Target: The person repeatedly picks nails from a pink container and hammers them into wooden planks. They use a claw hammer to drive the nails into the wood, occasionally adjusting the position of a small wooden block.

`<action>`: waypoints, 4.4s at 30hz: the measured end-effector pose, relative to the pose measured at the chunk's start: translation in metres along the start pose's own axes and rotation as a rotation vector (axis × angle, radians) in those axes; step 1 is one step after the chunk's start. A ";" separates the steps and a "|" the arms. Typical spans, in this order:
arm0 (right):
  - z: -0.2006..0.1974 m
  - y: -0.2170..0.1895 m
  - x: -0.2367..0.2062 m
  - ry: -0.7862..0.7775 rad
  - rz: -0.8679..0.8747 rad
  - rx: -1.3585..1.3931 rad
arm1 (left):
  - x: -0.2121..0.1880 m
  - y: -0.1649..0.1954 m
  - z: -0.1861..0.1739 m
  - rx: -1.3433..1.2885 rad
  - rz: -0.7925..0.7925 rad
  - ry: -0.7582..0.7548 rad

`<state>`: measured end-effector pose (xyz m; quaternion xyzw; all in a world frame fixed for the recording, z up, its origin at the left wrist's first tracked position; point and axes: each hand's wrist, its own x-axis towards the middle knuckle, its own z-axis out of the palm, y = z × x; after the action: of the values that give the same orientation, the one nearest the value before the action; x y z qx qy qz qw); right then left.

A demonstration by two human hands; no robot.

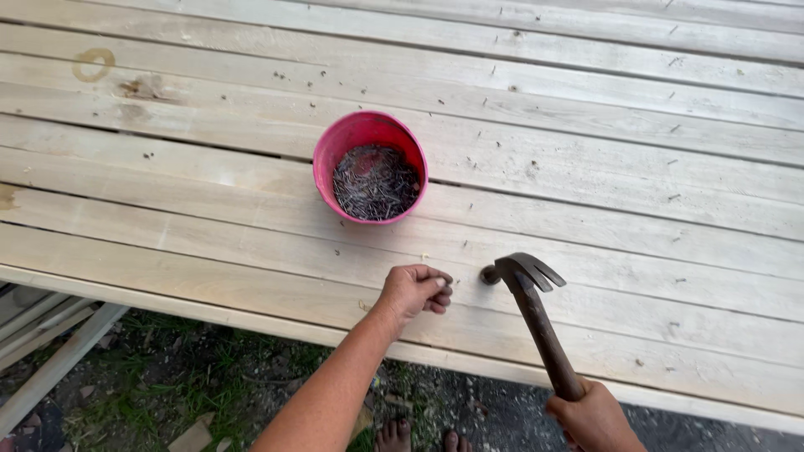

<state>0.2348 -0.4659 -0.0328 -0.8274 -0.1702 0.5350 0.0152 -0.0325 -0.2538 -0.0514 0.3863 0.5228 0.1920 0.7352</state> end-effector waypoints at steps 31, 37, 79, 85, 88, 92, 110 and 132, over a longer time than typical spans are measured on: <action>0.021 0.112 0.053 -0.078 -0.078 -0.175 | -0.044 -0.035 0.026 0.790 0.496 0.204; 0.030 0.106 0.041 -0.013 -0.087 -0.267 | -0.050 -0.029 0.031 0.872 0.416 0.182; 0.044 0.086 0.048 -0.003 -0.151 -0.202 | -0.044 -0.039 0.008 0.791 0.400 0.253; 0.035 0.082 0.044 0.143 -0.183 -0.115 | -0.046 -0.040 0.008 0.754 0.392 0.250; 0.025 0.054 0.045 0.095 -0.184 -0.065 | -0.038 -0.039 0.008 0.737 0.445 0.253; 0.032 0.014 0.020 0.048 -0.170 0.008 | -0.037 -0.044 0.009 0.712 0.359 0.233; 0.080 -0.253 -0.034 0.241 -0.280 0.573 | -0.001 0.128 -0.084 0.921 0.753 0.688; 0.115 -0.267 0.020 0.617 -0.022 0.101 | 0.072 0.098 -0.277 0.775 0.268 0.717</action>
<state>0.0694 -0.2268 -0.0447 -0.9470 -0.1398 0.2663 0.1129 -0.2478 -0.0410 -0.0633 0.6026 0.7196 0.1969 0.2834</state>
